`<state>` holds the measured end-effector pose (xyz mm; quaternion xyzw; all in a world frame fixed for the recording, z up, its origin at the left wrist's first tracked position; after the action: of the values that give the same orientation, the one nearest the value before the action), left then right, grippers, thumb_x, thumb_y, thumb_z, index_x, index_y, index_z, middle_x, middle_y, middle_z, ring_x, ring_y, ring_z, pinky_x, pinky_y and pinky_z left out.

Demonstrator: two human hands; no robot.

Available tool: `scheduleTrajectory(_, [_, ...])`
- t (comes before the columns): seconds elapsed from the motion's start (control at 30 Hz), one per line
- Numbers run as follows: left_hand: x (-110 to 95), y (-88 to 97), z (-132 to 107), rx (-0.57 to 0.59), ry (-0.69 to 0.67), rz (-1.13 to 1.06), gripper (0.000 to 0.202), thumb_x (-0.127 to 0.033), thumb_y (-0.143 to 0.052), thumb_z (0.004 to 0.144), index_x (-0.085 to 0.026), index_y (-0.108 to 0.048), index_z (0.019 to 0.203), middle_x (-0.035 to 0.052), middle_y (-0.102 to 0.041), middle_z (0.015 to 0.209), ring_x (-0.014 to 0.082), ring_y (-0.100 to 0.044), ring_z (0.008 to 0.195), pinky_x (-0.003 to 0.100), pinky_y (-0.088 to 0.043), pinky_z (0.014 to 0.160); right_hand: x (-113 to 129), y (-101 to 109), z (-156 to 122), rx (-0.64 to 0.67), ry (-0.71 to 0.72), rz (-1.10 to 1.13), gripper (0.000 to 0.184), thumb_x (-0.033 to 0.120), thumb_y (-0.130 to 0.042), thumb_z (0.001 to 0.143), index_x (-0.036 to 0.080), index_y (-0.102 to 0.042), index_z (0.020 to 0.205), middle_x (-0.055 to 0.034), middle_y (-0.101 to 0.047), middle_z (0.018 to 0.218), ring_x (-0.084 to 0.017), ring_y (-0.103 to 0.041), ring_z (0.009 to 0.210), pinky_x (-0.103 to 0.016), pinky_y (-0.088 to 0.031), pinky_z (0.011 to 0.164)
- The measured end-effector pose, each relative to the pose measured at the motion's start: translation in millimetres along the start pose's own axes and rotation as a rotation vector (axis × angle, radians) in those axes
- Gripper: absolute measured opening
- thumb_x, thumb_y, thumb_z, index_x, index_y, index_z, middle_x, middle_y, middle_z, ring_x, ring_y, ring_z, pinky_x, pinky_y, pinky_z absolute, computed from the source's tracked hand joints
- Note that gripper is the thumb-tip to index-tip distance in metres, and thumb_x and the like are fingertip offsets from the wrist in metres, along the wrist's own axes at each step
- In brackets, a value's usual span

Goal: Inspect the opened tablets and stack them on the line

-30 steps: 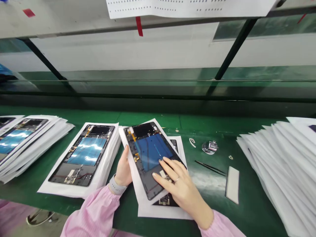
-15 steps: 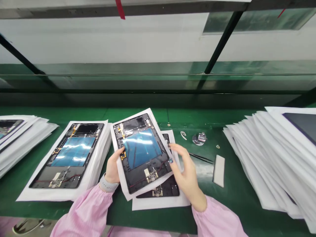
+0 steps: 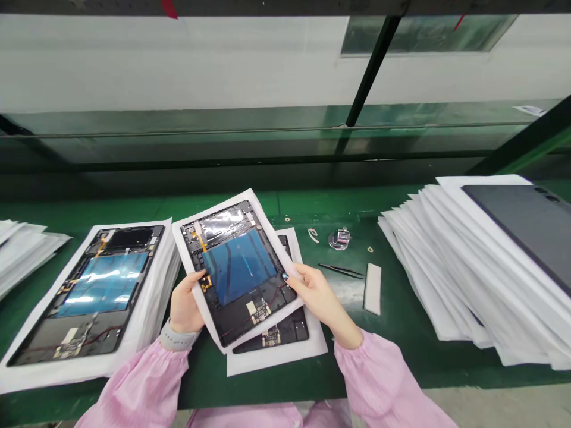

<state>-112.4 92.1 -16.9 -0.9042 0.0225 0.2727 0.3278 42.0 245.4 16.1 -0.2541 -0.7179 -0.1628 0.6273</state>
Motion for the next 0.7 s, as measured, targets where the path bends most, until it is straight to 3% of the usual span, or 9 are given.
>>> scheduleTrajectory(0.2, [-2,2.5,1,0.005,-0.008,0.001,0.013,-0.019,-0.060,0.067,-0.016,-0.072,0.069,0.0083,-0.077,0.065,0.0341,-0.076,0.083,0.047,-0.063,0.078,5,0,-1,-0.004,0.040,-0.060,0.023,0.038,-0.070,0.081,0.019,-0.076,0.093,-0.0033,-0.074,0.082,-0.024,-0.069,0.078,-0.034,-0.055,0.074])
scheduleTrajectory(0.43, [1,4.6,-1,-0.039,0.037,0.020,0.017,-0.018,-0.057,0.069,-0.014,-0.073,0.069,0.0096,-0.076,0.063,0.0322,-0.077,0.080,0.043,-0.064,0.073,-1,-8,-4,0.098,-0.041,-0.005,0.034,0.032,-0.072,0.079,0.021,-0.071,0.111,-0.0020,-0.075,0.091,-0.024,-0.070,0.089,-0.034,-0.055,0.081])
scheduleTrajectory(0.7, [6,-0.8,0,0.032,0.097,0.059,0.015,-0.018,-0.057,0.069,-0.015,-0.071,0.070,0.0087,-0.075,0.061,0.0312,-0.076,0.078,0.041,-0.064,0.070,-6,1,-4,0.037,-0.084,0.004,0.030,0.031,-0.070,0.080,0.020,-0.073,0.108,-0.0036,-0.075,0.092,-0.022,-0.069,0.085,-0.029,-0.053,0.069])
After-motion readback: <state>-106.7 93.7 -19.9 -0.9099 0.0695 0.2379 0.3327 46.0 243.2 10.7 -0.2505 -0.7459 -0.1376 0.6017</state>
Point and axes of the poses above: each hand's wrist, its own z-axis towards the middle knuckle, its own y-axis out of the back of the hand, x = y × z, the point moved 9 cm from there along z, towards the middle knuckle
